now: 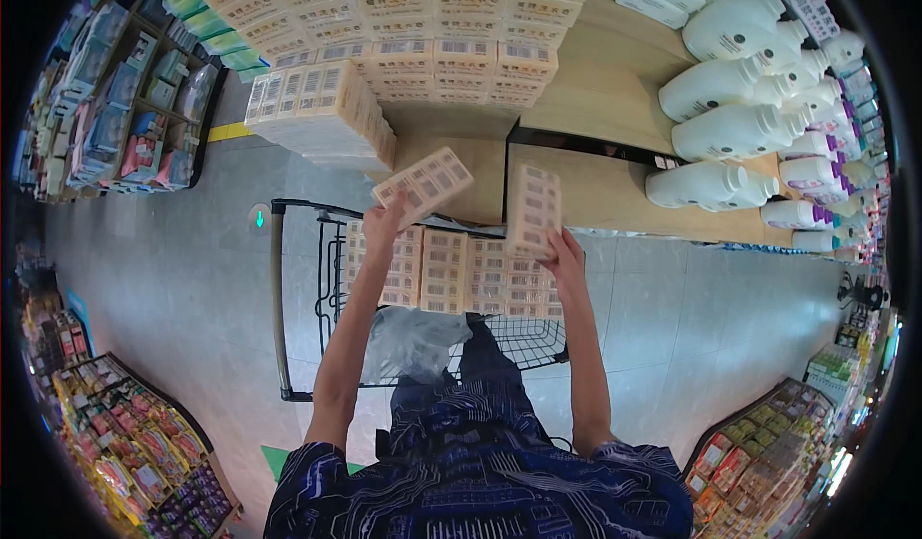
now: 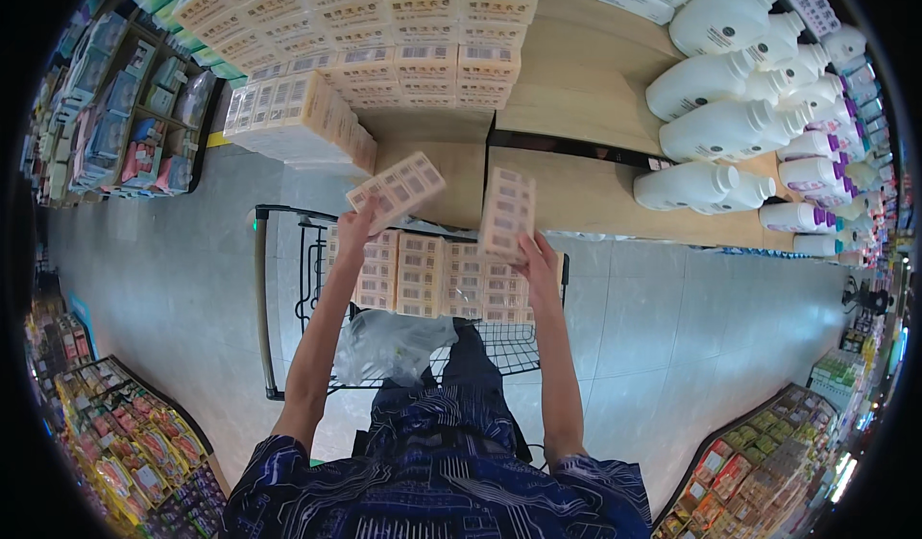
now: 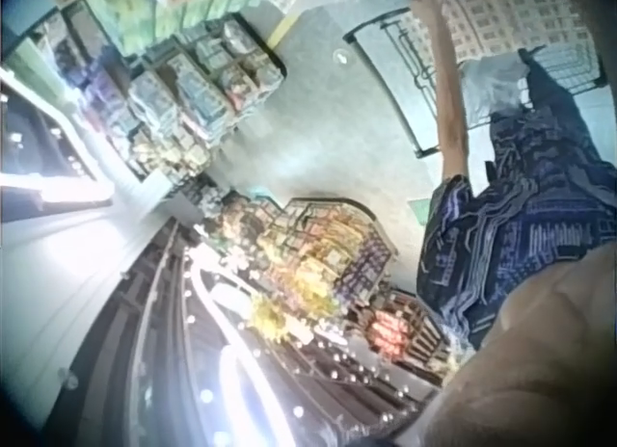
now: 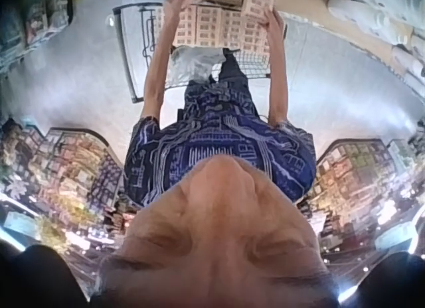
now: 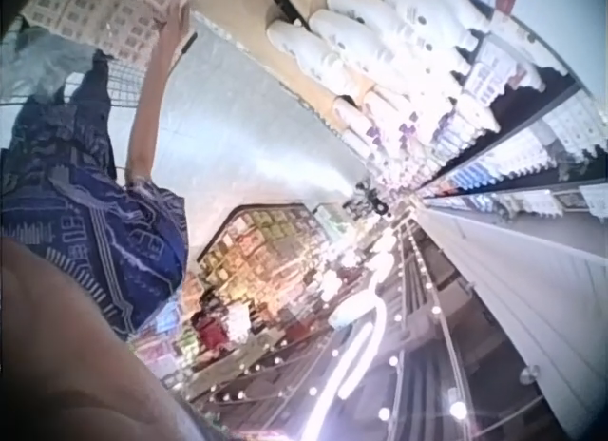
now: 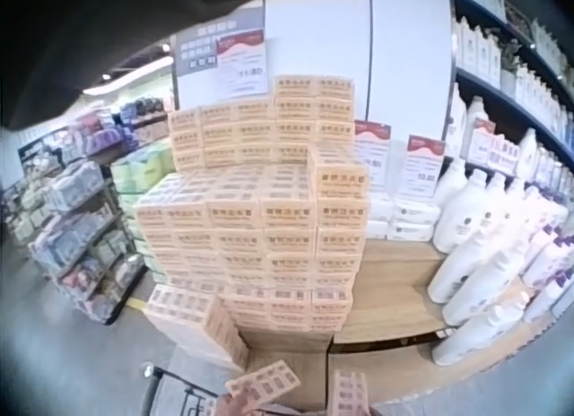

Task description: Organizing boxes of products on a shelf and placing a bottle of detergent into a plastic bag.

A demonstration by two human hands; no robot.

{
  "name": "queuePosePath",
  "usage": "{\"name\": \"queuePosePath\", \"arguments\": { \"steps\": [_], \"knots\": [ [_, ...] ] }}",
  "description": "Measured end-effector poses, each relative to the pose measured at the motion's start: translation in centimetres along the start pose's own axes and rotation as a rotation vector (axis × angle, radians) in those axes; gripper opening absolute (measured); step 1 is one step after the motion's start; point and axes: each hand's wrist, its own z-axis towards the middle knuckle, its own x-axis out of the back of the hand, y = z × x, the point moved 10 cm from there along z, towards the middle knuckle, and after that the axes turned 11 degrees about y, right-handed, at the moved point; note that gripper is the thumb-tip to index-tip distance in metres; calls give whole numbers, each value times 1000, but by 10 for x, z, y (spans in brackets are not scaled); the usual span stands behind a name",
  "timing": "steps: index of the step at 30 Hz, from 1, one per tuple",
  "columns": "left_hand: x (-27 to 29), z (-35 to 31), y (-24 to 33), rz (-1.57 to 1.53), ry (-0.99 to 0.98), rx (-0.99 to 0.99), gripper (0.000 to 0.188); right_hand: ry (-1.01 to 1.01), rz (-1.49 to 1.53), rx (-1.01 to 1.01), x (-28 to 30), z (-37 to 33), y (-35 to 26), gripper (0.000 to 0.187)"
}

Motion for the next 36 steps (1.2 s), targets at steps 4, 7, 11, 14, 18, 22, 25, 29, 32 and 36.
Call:
{"name": "queuePosePath", "arguments": {
  "steps": [4, 7, 11, 14, 18, 22, 25, 29, 32, 36],
  "knots": [
    [-32, 32, -57, -223, 61, 348, 51, -122, -66, -18, -75, 63, 25, 62],
    [-21, 47, -95, -461, 319, 513, 52, -152, -148, -123, -156, 72, 57, 55],
    [-70, 68, -99, -491, 78, 529, 48, -104, -203, 61, -185, 127, 94, 58],
    [-77, 73, -109, -325, -170, 740, 43, -122, -518, 447, -193, 135, 88, 59],
    [-54, 65, -112, -229, -203, 649, 43, -53, -598, 447, -200, 103, 91, 55],
    [-54, 68, -87, -139, -285, 412, 50, -220, -501, 539, -206, 97, 67, 51],
    [8, 65, -57, 203, -190, -166, 57, -191, -544, 577, -188, 64, 45, 52],
    [41, -44, 1, 450, 173, -629, 56, -8, -595, 637, -118, -20, 18, 66],
    [17, -87, -14, 868, 122, -914, 80, 97, -907, 869, -100, -84, 56, 70],
    [13, -88, -49, 907, 155, -846, 87, 19, -1030, 817, -113, -105, 124, 78]
  ]
}}
